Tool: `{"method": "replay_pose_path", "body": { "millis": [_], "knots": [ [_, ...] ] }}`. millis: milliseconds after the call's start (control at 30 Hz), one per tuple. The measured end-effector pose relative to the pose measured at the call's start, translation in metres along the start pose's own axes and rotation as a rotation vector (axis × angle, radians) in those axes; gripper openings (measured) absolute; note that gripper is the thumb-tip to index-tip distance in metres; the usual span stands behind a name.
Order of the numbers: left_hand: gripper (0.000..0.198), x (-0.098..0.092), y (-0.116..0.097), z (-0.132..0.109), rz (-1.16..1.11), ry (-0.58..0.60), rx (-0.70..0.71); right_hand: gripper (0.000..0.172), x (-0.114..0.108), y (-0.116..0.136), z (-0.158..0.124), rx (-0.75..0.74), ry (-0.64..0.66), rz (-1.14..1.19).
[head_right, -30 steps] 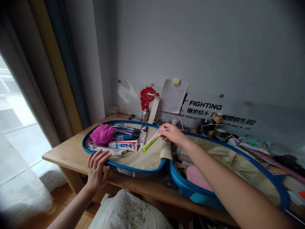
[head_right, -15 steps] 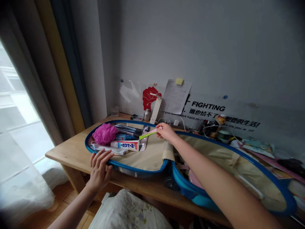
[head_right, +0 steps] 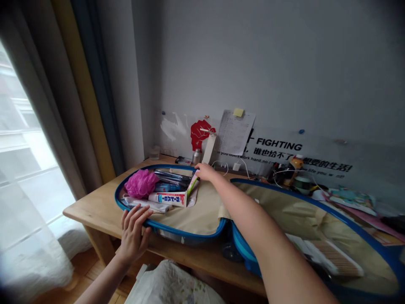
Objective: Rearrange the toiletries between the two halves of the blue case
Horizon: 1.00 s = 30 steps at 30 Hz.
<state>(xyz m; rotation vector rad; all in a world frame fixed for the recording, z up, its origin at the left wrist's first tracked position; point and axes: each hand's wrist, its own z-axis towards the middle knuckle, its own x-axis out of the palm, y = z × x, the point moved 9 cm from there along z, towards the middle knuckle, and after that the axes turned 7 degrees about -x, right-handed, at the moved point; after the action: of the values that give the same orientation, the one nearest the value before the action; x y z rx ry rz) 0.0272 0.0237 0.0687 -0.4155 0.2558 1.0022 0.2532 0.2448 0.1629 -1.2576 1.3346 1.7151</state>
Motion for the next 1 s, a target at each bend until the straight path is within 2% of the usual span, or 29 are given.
{"method": "replay_pose_path", "body": {
  "millis": [167, 333, 433, 500, 600, 700, 867, 1000],
  "knots": [
    [0.041, 0.0, -0.001, -0.001, -0.01, -0.011, 0.022, 0.038, 0.012, 0.004, 0.011, -0.004, -0.041, -0.073],
    [0.039, -0.002, -0.002, 0.001, -0.009, -0.013, 0.029, 0.039, 0.013, 0.007, 0.01, -0.034, -0.062, -0.065],
    [0.04, -0.003, -0.003, 0.002, -0.012, -0.016, 0.033, 0.037, -0.001, 0.004, 0.001, -0.052, -0.07, -0.039],
    [0.04, -0.003, -0.003, 0.002, -0.012, -0.018, 0.034, 0.033, -0.022, -0.005, -0.012, -0.046, -0.087, -0.025],
    [0.04, -0.002, -0.003, 0.001, -0.014, -0.021, 0.031, 0.018, -0.059, -0.026, -0.048, -0.02, -0.092, -0.016],
    [0.041, -0.002, -0.002, 0.001, -0.019, -0.018, 0.024, 0.006, -0.078, -0.052, -0.104, 0.021, 0.009, -0.01],
    [0.043, -0.001, 0.001, 0.0, -0.024, -0.009, 0.005, 0.016, -0.062, -0.099, -0.201, 0.142, 0.251, 0.004],
    [0.042, -0.002, 0.001, 0.0, -0.04, -0.017, 0.012, 0.018, -0.054, -0.133, -0.241, 0.228, 0.211, -0.01]
  ]
}}
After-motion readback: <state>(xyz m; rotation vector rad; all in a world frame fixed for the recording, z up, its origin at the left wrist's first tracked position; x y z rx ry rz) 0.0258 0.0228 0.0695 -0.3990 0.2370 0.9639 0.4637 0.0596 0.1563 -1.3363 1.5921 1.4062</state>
